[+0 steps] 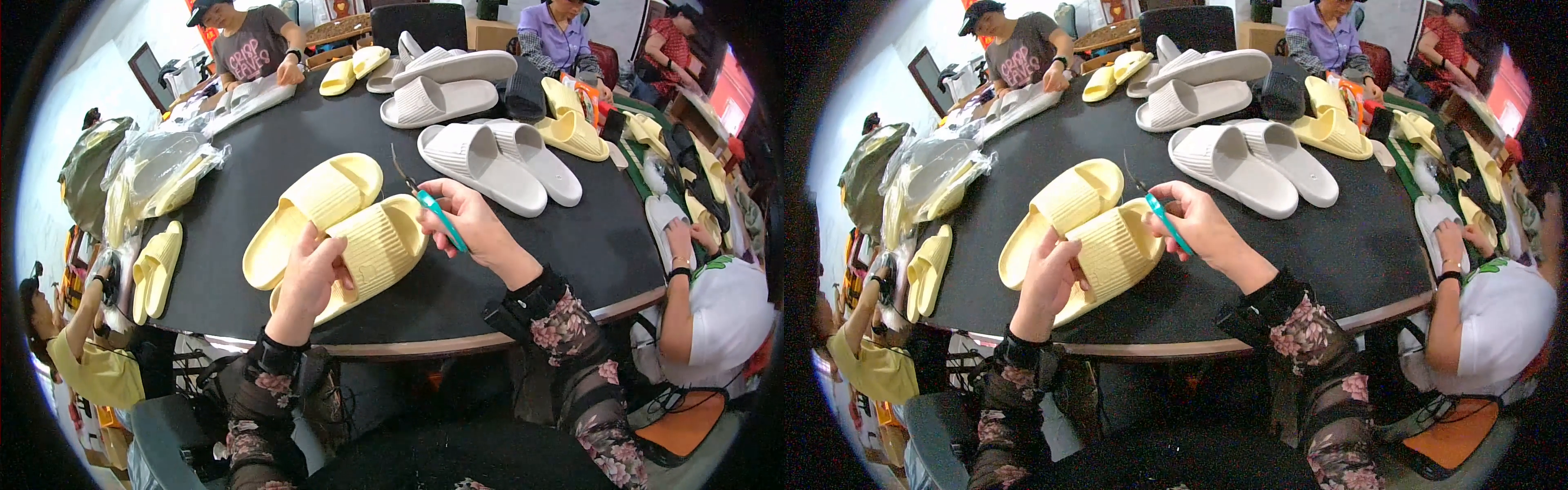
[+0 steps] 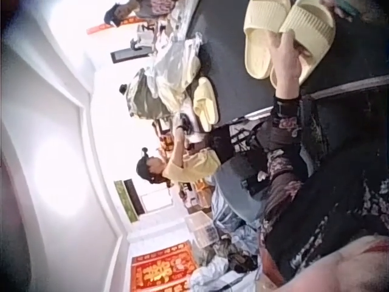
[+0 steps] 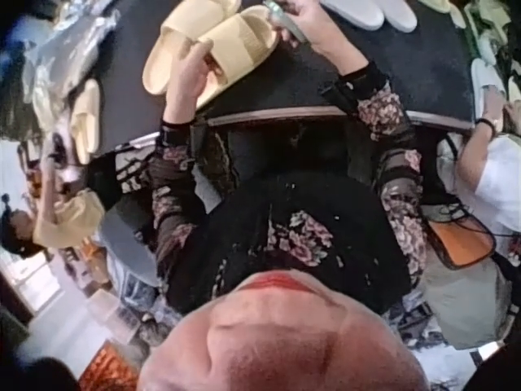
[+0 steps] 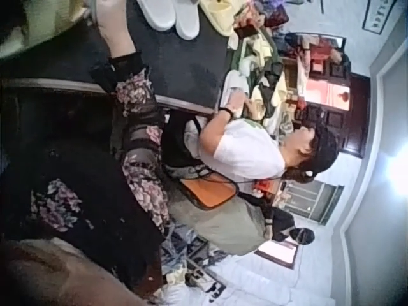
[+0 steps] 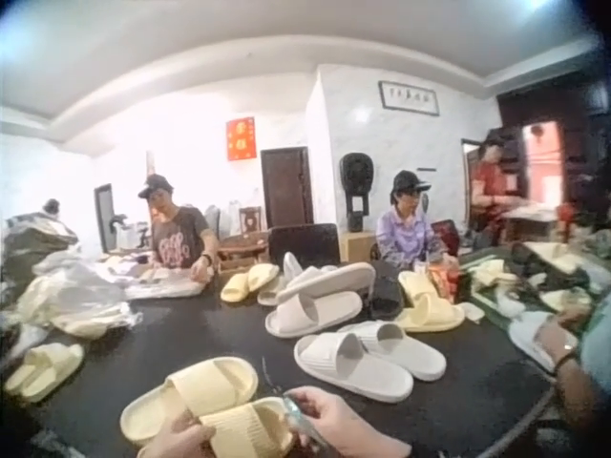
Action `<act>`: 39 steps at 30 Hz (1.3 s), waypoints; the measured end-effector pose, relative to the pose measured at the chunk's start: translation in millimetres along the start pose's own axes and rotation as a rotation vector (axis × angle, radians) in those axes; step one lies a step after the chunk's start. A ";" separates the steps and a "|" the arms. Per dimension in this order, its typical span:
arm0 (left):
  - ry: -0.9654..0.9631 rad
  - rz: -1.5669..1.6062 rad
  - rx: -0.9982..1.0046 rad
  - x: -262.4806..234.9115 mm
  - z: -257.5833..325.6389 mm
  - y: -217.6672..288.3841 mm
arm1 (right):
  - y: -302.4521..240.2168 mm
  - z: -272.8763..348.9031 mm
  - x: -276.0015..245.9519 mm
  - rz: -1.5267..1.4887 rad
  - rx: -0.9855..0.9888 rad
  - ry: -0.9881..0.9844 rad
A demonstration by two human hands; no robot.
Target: Trim excess material or threads from newly manufactured sandals using small scissors.
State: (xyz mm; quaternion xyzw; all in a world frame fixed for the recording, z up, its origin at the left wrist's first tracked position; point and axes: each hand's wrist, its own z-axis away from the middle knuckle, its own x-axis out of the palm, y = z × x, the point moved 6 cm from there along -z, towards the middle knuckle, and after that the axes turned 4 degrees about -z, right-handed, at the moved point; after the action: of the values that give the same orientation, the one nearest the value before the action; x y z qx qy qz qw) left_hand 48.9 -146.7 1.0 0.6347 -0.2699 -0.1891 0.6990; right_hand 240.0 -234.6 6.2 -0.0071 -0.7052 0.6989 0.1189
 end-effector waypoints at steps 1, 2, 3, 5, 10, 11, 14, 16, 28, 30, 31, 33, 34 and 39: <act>0.005 0.002 -0.003 4.4 1.1 -0.7 | 1.5 0.4 -2.6 -0.023 -0.001 0.006; 0.045 0.002 0.048 5.6 2.5 1.3 | 2.9 0.7 -5.0 -0.047 -0.003 0.011; 0.088 -0.002 0.100 5.0 3.9 4.0 | 4.2 1.0 -5.7 -0.050 0.000 0.003; 0.135 0.007 0.137 4.7 2.6 5.6 | 5.0 2.1 -6.4 -0.019 0.006 -0.010; 0.198 -0.014 0.264 3.6 -9.4 26.2 | 2.6 8.0 3.3 0.077 -0.183 -0.087; 0.195 -0.017 0.264 4.4 -14.1 29.7 | 6.7 8.8 2.4 0.121 -0.196 -0.071; 0.173 -0.029 0.354 11.3 -28.5 46.7 | 2.9 13.1 0.0 0.252 -0.301 -0.001; 0.154 -0.054 0.370 9.7 -32.9 56.2 | 3.8 11.6 1.3 0.297 -0.272 0.018; 0.126 0.099 0.356 -6.9 -57.4 28.0 | 19.3 9.9 3.7 0.492 -0.158 0.022; 0.133 0.111 0.370 -11.4 -57.2 24.8 | 25.5 9.0 4.8 0.470 -0.162 0.016; 0.138 0.112 0.364 -13.7 -57.0 23.7 | 26.6 8.5 6.6 0.469 -0.156 0.013; 0.172 0.047 0.422 -16.5 -55.0 26.4 | 24.4 6.9 9.2 0.493 -0.164 0.016; 0.190 -0.002 0.404 -15.4 -52.7 27.5 | 22.7 7.1 9.3 0.494 -0.158 0.016; 0.116 0.056 0.365 -4.2 -51.4 22.9 | 23.2 7.5 8.4 0.517 -0.162 0.009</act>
State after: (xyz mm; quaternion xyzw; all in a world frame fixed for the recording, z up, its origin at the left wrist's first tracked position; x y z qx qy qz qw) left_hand 75.5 -101.0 20.5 0.7531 -0.2766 -0.0808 0.5915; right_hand 226.8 -240.0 -15.3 -0.1996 -0.7330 0.6474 -0.0613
